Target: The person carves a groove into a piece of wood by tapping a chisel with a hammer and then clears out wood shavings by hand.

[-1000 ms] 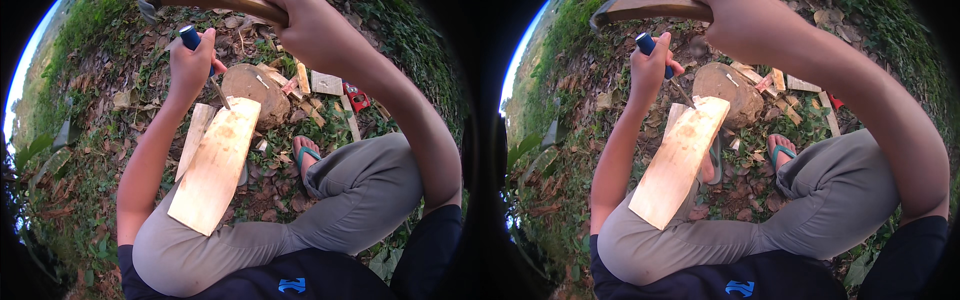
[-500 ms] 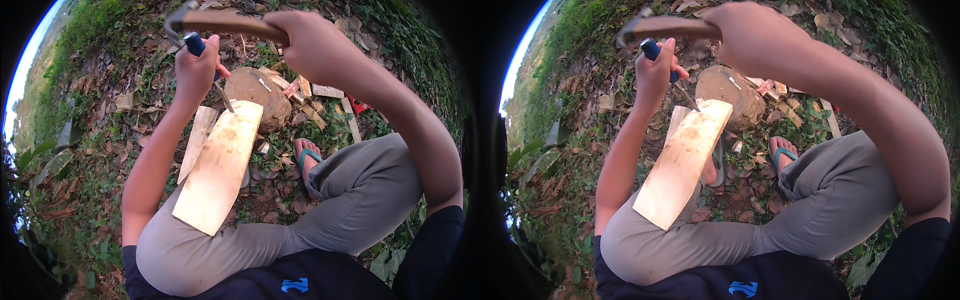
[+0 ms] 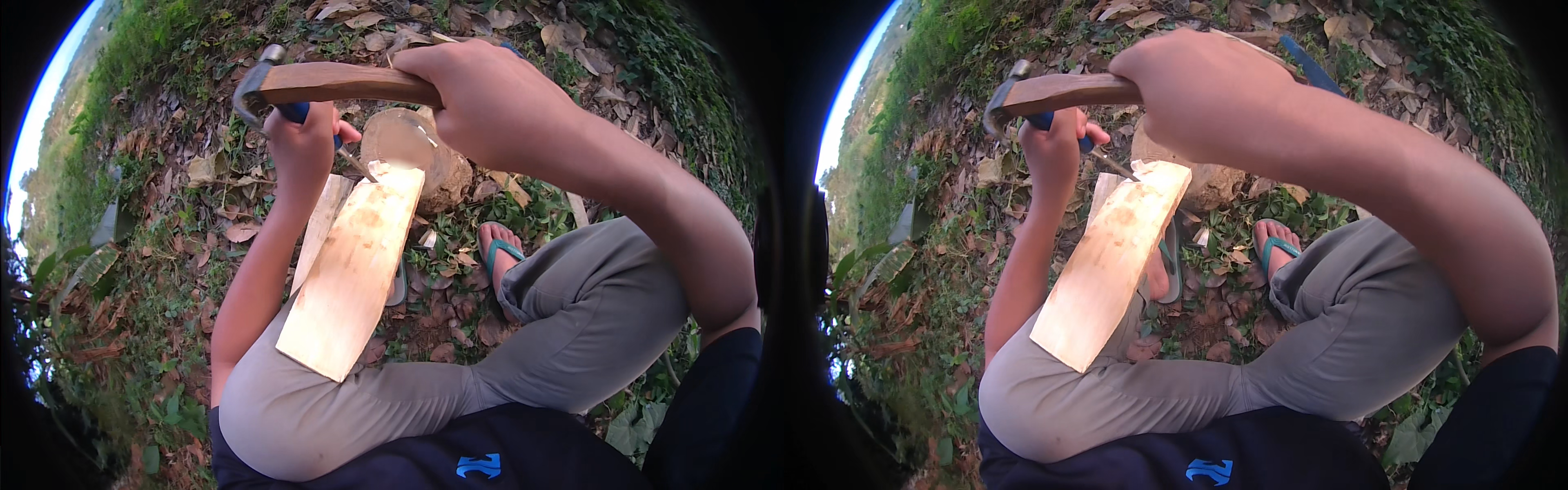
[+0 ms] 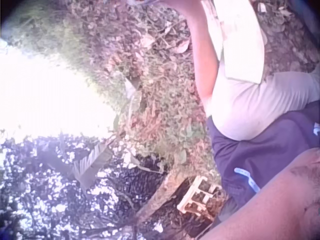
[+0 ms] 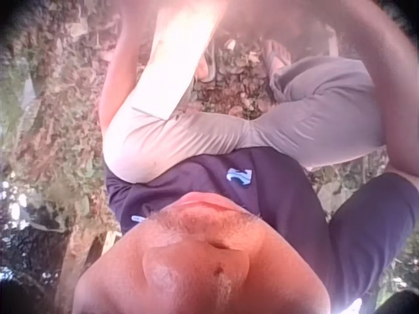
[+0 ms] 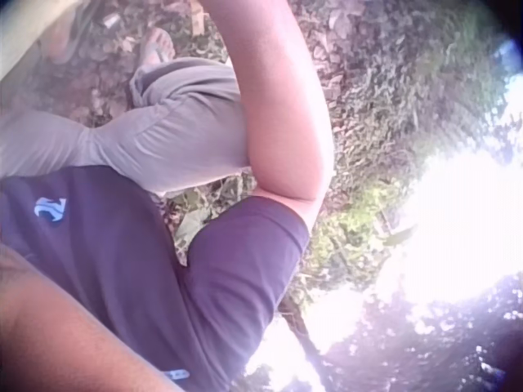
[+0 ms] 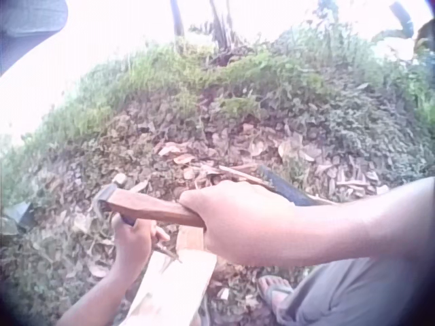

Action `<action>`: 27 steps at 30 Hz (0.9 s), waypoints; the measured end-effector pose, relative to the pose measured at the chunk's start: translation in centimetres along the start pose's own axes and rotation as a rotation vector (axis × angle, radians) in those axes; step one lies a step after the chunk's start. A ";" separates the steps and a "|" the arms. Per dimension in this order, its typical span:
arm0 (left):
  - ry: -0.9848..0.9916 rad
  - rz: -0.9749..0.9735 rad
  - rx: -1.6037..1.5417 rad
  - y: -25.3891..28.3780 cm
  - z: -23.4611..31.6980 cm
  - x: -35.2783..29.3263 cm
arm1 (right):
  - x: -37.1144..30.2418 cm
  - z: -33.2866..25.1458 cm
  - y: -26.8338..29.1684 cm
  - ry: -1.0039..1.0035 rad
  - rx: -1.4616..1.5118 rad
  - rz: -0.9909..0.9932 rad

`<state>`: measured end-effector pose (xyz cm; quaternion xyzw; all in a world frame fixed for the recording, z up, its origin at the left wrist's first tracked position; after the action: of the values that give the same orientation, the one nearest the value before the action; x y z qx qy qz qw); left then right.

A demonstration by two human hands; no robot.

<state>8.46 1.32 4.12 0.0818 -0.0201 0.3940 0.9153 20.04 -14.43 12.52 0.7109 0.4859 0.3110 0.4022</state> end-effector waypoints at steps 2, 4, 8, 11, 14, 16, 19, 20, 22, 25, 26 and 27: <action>0.010 0.003 -0.048 0.5 -0.1 -0.5 | -0.2 -0.9 0.7 -0.005 0.105 0.047; 0.007 0.029 -0.052 0.8 0.4 -0.5 | -0.3 -1.4 1.5 -0.006 0.165 0.109; -0.077 0.089 -0.099 1.7 0.1 -1.9 | -0.7 -0.3 0.1 0.017 0.075 0.050; -0.044 0.098 -0.084 1.7 0.1 -2.0 | -0.5 -1.1 1.7 -0.050 0.174 0.091; -0.081 0.072 -0.093 1.4 -0.2 -1.9 | -0.5 -1.2 0.7 -0.015 0.064 -0.018; -0.111 0.037 -0.077 1.0 0.1 -2.4 | -0.4 -1.6 1.2 -0.004 0.078 0.018; -0.070 0.053 -0.047 0.7 0.5 -2.0 | -0.3 -1.9 2.0 0.025 0.129 0.096; -0.062 0.049 -0.030 0.5 0.4 -1.8 | -0.2 -1.5 1.5 -0.004 0.133 0.058; -0.038 0.060 -0.025 0.2 -0.1 -1.8 | -0.4 -0.2 0.4 -0.055 0.134 -0.009; -0.024 0.089 0.013 0.4 0.0 -2.2 | -0.4 0.5 0.7 -0.059 0.132 0.003; -0.042 0.081 0.022 0.5 0.4 -2.1 | -0.6 0.1 1.2 -0.066 0.172 0.043; -0.048 0.066 0.020 0.3 0.1 -2.2 | -0.7 -0.5 2.1 -0.127 0.166 0.008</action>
<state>6.74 -0.01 4.01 0.0996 -0.0406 0.4220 0.9002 20.30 -15.40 14.58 0.7622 0.4805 0.2255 0.3705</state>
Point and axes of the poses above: each hand's wrist, its own x-axis towards the middle knuckle, its own y-axis out of the back of the hand, z = x × y, the point moved 7 cm from there along x, towards the middle knuckle, and after that the axes turned 2 degrees about y, right-handed, at the moved point
